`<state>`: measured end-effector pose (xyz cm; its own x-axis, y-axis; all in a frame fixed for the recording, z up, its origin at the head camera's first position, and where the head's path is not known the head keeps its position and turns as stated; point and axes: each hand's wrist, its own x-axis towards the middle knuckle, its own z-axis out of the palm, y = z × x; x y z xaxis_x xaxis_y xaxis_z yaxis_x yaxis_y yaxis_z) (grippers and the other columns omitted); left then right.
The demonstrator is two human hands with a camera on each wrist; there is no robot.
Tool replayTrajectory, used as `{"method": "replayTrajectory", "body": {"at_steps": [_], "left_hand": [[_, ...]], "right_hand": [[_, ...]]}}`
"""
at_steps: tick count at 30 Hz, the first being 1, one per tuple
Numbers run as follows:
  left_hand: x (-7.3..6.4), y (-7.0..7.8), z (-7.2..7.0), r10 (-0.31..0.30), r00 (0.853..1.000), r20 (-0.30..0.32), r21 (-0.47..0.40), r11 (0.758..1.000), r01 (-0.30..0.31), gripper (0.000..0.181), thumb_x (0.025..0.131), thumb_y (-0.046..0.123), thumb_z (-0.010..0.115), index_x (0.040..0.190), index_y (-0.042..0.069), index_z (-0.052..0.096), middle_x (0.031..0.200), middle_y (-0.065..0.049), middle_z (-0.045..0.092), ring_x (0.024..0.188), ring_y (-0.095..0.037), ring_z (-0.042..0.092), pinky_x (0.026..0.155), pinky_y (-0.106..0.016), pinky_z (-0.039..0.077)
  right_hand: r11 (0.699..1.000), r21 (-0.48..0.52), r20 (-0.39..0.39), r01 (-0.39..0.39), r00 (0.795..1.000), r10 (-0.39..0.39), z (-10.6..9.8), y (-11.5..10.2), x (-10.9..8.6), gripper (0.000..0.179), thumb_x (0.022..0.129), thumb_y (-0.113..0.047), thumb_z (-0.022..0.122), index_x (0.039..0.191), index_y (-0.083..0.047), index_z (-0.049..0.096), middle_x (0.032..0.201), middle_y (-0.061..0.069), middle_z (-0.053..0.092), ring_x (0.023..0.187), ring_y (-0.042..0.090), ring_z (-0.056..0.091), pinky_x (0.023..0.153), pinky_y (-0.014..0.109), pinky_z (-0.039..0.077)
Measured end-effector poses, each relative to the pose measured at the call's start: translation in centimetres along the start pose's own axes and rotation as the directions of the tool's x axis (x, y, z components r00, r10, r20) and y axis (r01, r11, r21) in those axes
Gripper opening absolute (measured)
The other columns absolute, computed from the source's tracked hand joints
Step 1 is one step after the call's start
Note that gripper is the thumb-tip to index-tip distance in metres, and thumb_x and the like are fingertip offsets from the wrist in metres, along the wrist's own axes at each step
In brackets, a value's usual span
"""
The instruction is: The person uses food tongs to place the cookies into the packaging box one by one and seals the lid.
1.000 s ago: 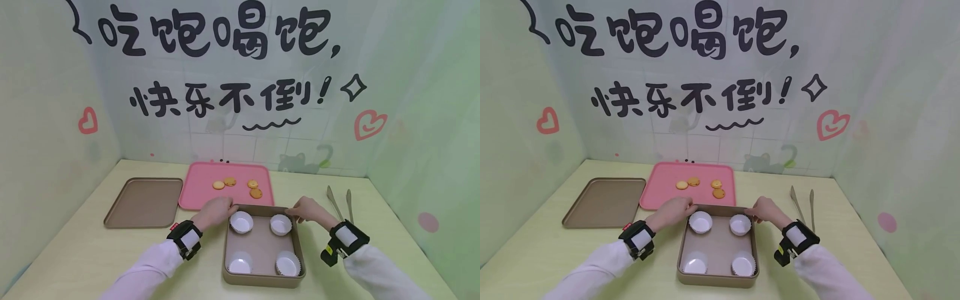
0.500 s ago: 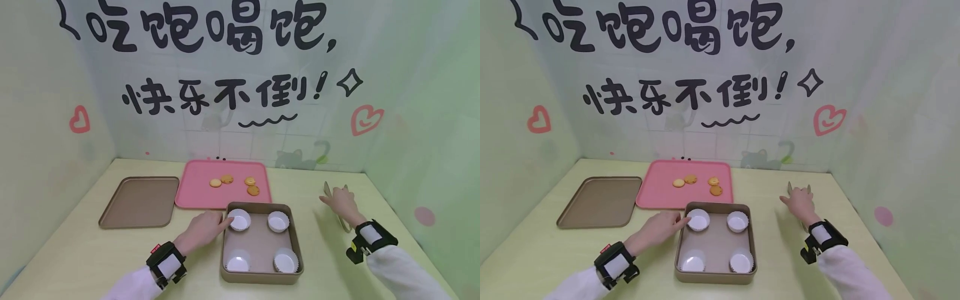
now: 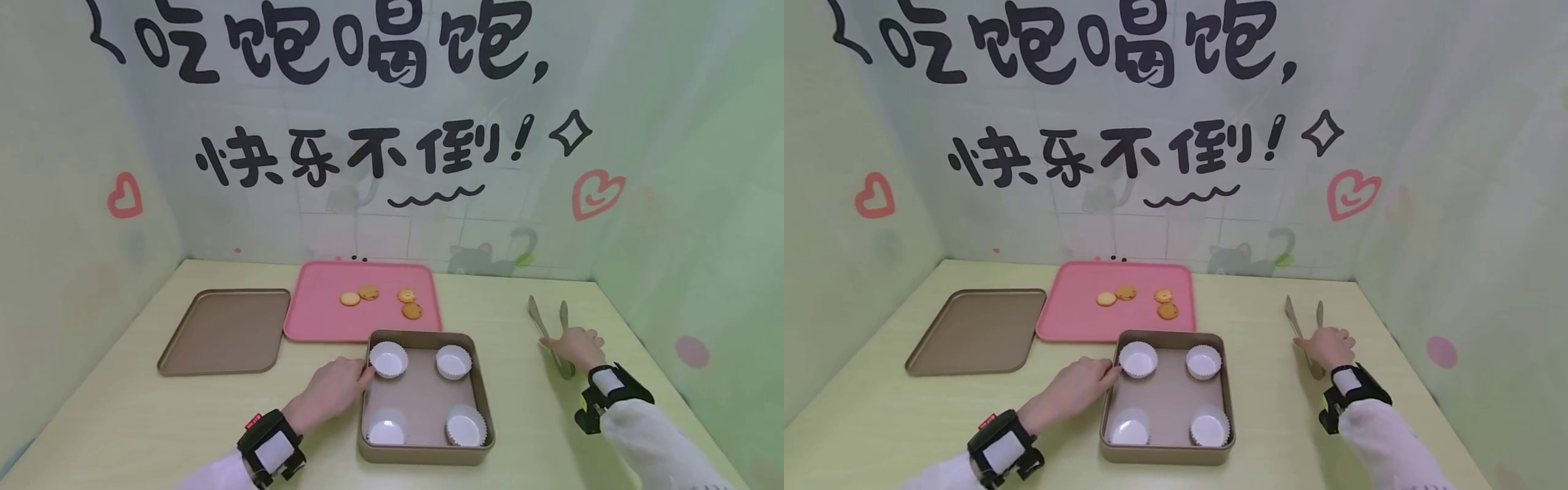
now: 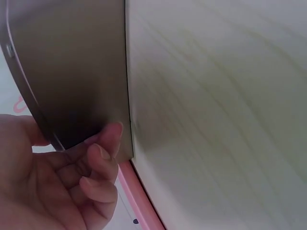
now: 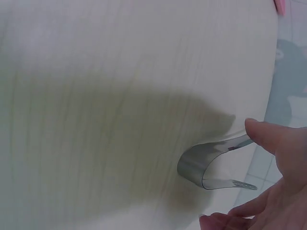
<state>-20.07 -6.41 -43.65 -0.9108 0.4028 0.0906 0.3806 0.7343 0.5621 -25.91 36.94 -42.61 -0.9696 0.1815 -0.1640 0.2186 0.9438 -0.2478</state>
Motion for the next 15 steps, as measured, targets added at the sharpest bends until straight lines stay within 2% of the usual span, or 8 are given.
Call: {"method": "replayTrajectory", "body": {"at_steps": [5, 9, 13, 15], "left_hand": [[-0.08, -0.05, 0.12, 0.008, 1.000, -0.007, -0.003, 1.000, -0.008, 0.035, 0.099, 0.018, 0.048, 0.065, 0.012, 0.046, 0.055, 0.004, 0.038, 0.047, -0.009, 0.037, 0.042, -0.025, 0.029], [-0.09, -0.08, 0.12, 0.009, 1.000, -0.011, -0.003, 1.000, -0.009, 0.036, 0.099, 0.017, 0.048, 0.064, 0.011, 0.045, 0.055, 0.004, 0.036, 0.047, -0.009, 0.036, 0.042, -0.024, 0.028], [-0.08, -0.07, 0.13, 0.015, 1.000, -0.016, -0.004, 1.000, -0.015, 0.036, 0.099, 0.017, 0.048, 0.064, 0.011, 0.045, 0.055, 0.005, 0.034, 0.047, -0.008, 0.035, 0.042, -0.023, 0.027], [-0.08, -0.07, 0.12, 0.015, 1.000, -0.016, -0.006, 1.000, -0.015, 0.036, 0.099, 0.016, 0.048, 0.064, 0.011, 0.045, 0.055, 0.005, 0.034, 0.047, -0.007, 0.034, 0.042, -0.023, 0.026]], "right_hand": [[0.999, 0.038, 0.020, -0.029, 0.999, 0.029, 0.19, -0.03, 0.03, 0.052, 0.095, -0.038, 0.055, 0.077, 0.011, 0.053, 0.091, 0.039, 0.039, 0.093, 0.053, 0.039, 0.076, 0.054, 0.037], [0.998, 0.050, 0.023, -0.041, 0.999, 0.040, 0.23, -0.20, -0.01, 0.049, 0.097, -0.033, 0.053, 0.081, 0.014, 0.055, 0.090, 0.038, 0.038, 0.093, 0.054, 0.040, 0.074, 0.053, 0.040], [0.997, 0.058, 0.001, -0.044, 0.999, 0.044, 0.32, -0.13, 0.11, 0.046, 0.095, -0.029, 0.054, 0.088, 0.016, 0.055, 0.091, 0.038, 0.041, 0.093, 0.056, 0.043, 0.072, 0.053, 0.043], [0.998, 0.059, -0.014, -0.033, 0.999, 0.034, 0.38, 0.06, 0.26, 0.044, 0.095, -0.029, 0.055, 0.087, 0.015, 0.055, 0.090, 0.037, 0.045, 0.092, 0.055, 0.046, 0.070, 0.053, 0.044]]}}
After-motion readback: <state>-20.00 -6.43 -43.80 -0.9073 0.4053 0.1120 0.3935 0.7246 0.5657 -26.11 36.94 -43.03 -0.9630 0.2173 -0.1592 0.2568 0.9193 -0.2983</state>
